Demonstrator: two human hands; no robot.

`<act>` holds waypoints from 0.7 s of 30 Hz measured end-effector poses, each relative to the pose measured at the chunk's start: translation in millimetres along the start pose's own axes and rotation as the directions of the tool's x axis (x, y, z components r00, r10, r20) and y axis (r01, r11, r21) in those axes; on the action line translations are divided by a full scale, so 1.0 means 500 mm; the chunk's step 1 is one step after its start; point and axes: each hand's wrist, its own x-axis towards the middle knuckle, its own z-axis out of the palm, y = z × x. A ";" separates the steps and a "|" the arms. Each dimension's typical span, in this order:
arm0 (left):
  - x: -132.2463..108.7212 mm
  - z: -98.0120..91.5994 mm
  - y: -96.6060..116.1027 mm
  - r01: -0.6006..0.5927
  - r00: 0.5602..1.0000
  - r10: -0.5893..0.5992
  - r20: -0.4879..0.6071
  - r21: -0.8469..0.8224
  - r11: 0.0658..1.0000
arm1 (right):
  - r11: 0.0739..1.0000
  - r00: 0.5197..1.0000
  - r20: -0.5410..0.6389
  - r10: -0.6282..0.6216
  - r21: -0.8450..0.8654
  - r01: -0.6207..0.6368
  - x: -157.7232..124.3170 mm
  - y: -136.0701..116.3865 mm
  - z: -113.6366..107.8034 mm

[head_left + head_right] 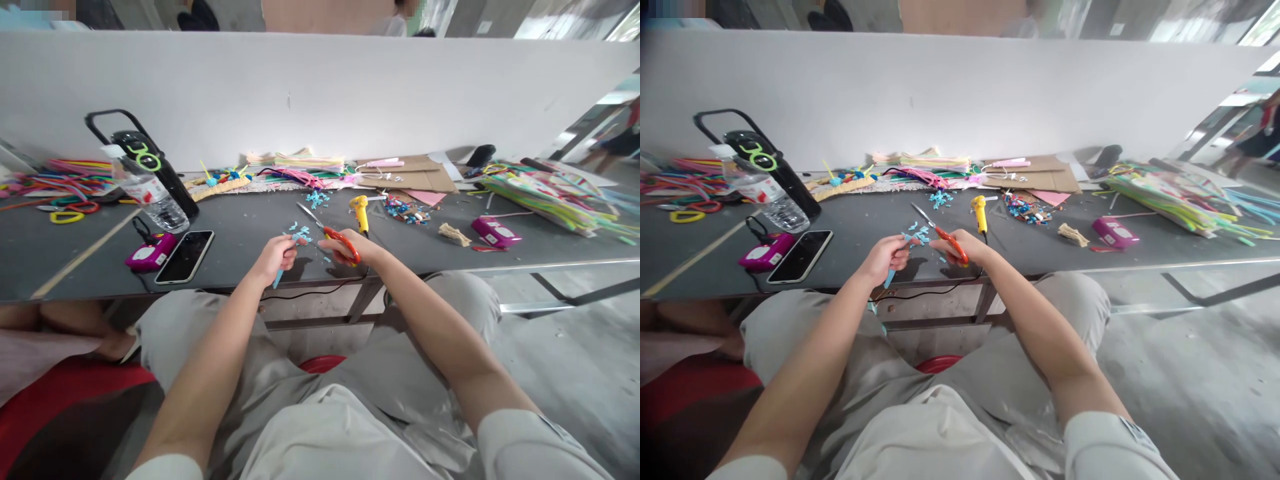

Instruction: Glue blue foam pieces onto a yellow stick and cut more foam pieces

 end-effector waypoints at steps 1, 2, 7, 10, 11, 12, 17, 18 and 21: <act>-0.004 0.007 -0.002 -0.014 1.000 0.014 0.001 0.017 1.000 | 0.999 0.999 -0.033 -0.031 0.034 0.032 0.000 -0.004 0.002; -0.007 0.015 -0.005 -0.025 1.000 0.025 0.005 0.025 0.999 | 0.995 0.995 -0.066 -0.070 0.066 0.074 0.000 -0.009 0.006; -0.014 0.043 -0.018 0.011 0.997 -0.014 0.072 0.032 0.999 | 0.956 0.958 -0.185 -0.219 0.154 0.248 0.008 -0.022 0.030; -0.016 0.050 -0.020 0.037 0.995 -0.041 0.096 0.039 0.999 | 0.951 0.954 -0.181 -0.239 0.155 0.268 0.009 -0.021 0.040; -0.016 0.052 -0.020 0.045 0.994 -0.048 0.103 0.035 0.998 | 0.950 0.954 -0.166 -0.250 0.148 0.275 0.009 -0.020 0.041; -0.017 0.053 -0.019 0.053 0.993 -0.056 0.109 0.030 0.998 | 0.948 0.953 -0.149 -0.264 0.141 0.285 0.008 -0.020 0.042; -0.018 0.053 -0.022 0.066 0.989 -0.072 0.131 0.048 0.997 | 0.937 0.946 -0.117 -0.302 0.148 0.317 0.005 -0.019 0.039; -0.017 0.052 -0.025 0.058 0.989 -0.066 0.134 0.062 0.996 | 0.938 0.948 -0.113 -0.298 0.151 0.313 0.005 -0.019 0.038; -0.015 0.050 -0.037 -0.001 0.990 -0.019 0.143 0.138 0.990 | 0.941 0.952 -0.105 -0.287 0.152 0.301 0.007 -0.016 0.038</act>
